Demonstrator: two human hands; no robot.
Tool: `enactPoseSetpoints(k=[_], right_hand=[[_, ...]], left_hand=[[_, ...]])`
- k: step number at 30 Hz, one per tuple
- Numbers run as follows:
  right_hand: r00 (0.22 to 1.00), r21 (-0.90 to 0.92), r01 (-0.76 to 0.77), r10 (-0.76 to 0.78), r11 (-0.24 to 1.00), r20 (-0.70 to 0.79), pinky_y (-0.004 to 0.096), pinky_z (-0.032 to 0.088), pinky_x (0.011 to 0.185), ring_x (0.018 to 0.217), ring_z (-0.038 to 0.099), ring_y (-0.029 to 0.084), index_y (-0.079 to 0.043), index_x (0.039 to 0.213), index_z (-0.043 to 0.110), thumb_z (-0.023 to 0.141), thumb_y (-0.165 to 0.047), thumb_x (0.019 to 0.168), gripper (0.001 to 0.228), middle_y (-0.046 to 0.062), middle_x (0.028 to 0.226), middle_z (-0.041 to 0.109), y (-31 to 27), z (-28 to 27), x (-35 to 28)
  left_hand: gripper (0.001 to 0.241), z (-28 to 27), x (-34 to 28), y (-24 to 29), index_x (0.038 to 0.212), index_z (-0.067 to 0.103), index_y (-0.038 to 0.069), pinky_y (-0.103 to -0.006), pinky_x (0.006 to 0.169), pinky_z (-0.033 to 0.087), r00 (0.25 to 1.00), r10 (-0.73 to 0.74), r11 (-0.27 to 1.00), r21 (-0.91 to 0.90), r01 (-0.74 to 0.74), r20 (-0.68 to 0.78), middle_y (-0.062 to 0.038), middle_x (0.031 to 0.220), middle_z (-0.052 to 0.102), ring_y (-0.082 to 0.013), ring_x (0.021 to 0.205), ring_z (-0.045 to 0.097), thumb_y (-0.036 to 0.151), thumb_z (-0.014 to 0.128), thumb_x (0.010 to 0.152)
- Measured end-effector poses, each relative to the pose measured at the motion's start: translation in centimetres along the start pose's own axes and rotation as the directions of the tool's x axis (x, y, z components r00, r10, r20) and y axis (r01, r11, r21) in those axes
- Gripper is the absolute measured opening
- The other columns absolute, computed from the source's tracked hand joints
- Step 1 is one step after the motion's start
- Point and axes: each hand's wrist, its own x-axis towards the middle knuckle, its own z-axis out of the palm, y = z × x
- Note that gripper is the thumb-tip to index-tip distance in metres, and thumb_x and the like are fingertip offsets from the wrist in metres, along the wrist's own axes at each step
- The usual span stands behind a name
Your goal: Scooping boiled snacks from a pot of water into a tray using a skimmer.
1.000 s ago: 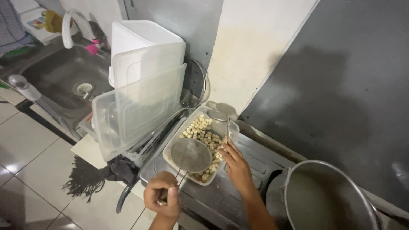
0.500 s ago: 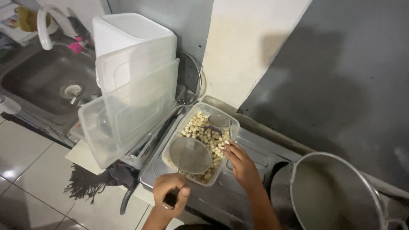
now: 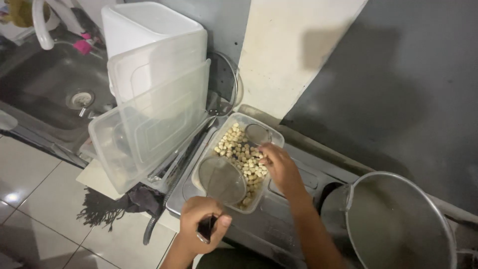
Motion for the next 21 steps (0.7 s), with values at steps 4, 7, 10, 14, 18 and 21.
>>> enactPoseSetpoints(k=[4, 7, 10, 14, 18, 21], right_hand=[[1.000, 0.131, 0.016, -0.013, 0.991, -0.023, 0.040, 0.059, 0.098, 0.138, 0.056, 0.036, -0.006, 0.122, 0.059, 0.068, -0.001, 0.094, 0.029, 0.018, 0.140, 0.064, -1.4, -0.9, 0.5], [1.000, 0.134, -0.003, 0.000, 0.991, 0.025, 0.041, 0.060, 0.093, 0.120, 0.062, 0.036, -0.004, 0.124, 0.058, 0.065, -0.001, 0.094, 0.030, 0.018, 0.129, 0.068, -2.2, -1.2, 0.7], [1.000, 0.090, -0.007, 0.005, 0.996, 0.022, 0.041, 0.060, 0.087, 0.100, 0.073, 0.031, -0.003, 0.127, 0.059, 0.059, 0.004, 0.093, 0.034, 0.018, 0.121, 0.071, -2.5, -1.4, 0.2], [1.000, 0.101, 0.009, -0.007, 0.995, -0.020, 0.041, 0.059, 0.075, 0.091, 0.076, 0.030, -0.004, 0.116, 0.062, 0.061, -0.001, 0.096, 0.020, 0.018, 0.106, 0.075, -4.2, -2.9, 0.8], [0.976, 0.011, -0.215, 0.215, 0.977, -0.021, 0.042, 0.055, 0.060, 0.069, 0.074, 0.030, -0.006, 0.110, 0.063, 0.058, -0.012, 0.102, 0.011, 0.012, 0.097, 0.078, -3.3, -2.7, 2.7], [0.965, 0.001, -0.255, 0.254, 0.967, -0.058, 0.043, 0.054, 0.053, 0.062, 0.073, 0.030, -0.006, 0.111, 0.063, 0.057, -0.018, 0.103, 0.015, 0.011, 0.094, 0.078, -1.4, -0.8, 3.2]], left_hand=[[0.025, 0.0, 0.2, 0.8, 0.074, 0.054, 0.007, -0.0345, 0.052, 0.041, 1.000, 0.024, 1.000, 0.007, -0.024, 0.004, -0.006, 0.064, 0.057, -0.0233, 0.052, 0.057, 0.013, 0.075, 0.087], [0.030, 0.3, 0.1, 0.6, 0.070, 0.053, 0.007, -0.0337, 0.047, 0.039, 0.995, -0.072, 0.994, -0.074, 0.077, 0.067, -0.005, 0.056, 0.053, -0.0205, 0.044, 0.055, 0.011, 0.077, 0.087], [0.029, 0.4, 0.2, 1.3, 0.070, 0.053, 0.007, -0.0336, 0.047, 0.039, 0.994, -0.074, 0.995, -0.066, 0.079, 0.087, -0.005, 0.057, 0.053, -0.0206, 0.045, 0.053, 0.010, 0.077, 0.088], [0.026, 0.6, 0.6, 1.8, 0.069, 0.055, 0.006, -0.0338, 0.047, 0.037, 0.998, -0.040, 0.999, 0.000, 0.040, 0.041, -0.005, 0.056, 0.051, -0.0211, 0.044, 0.051, 0.009, 0.076, 0.085], [0.021, 0.6, 0.6, 1.5, 0.070, 0.058, 0.007, -0.0330, 0.047, 0.040, 0.999, -0.050, 0.998, 0.032, 0.050, -0.012, -0.005, 0.056, 0.053, -0.0199, 0.045, 0.055, 0.007, 0.073, 0.084], [0.023, 0.6, 0.4, 1.0, 0.068, 0.058, 0.007, -0.0339, 0.046, 0.037, 0.999, -0.045, 0.999, 0.026, 0.045, -0.008, -0.005, 0.054, 0.052, -0.0209, 0.043, 0.052, 0.006, 0.074, 0.085]])
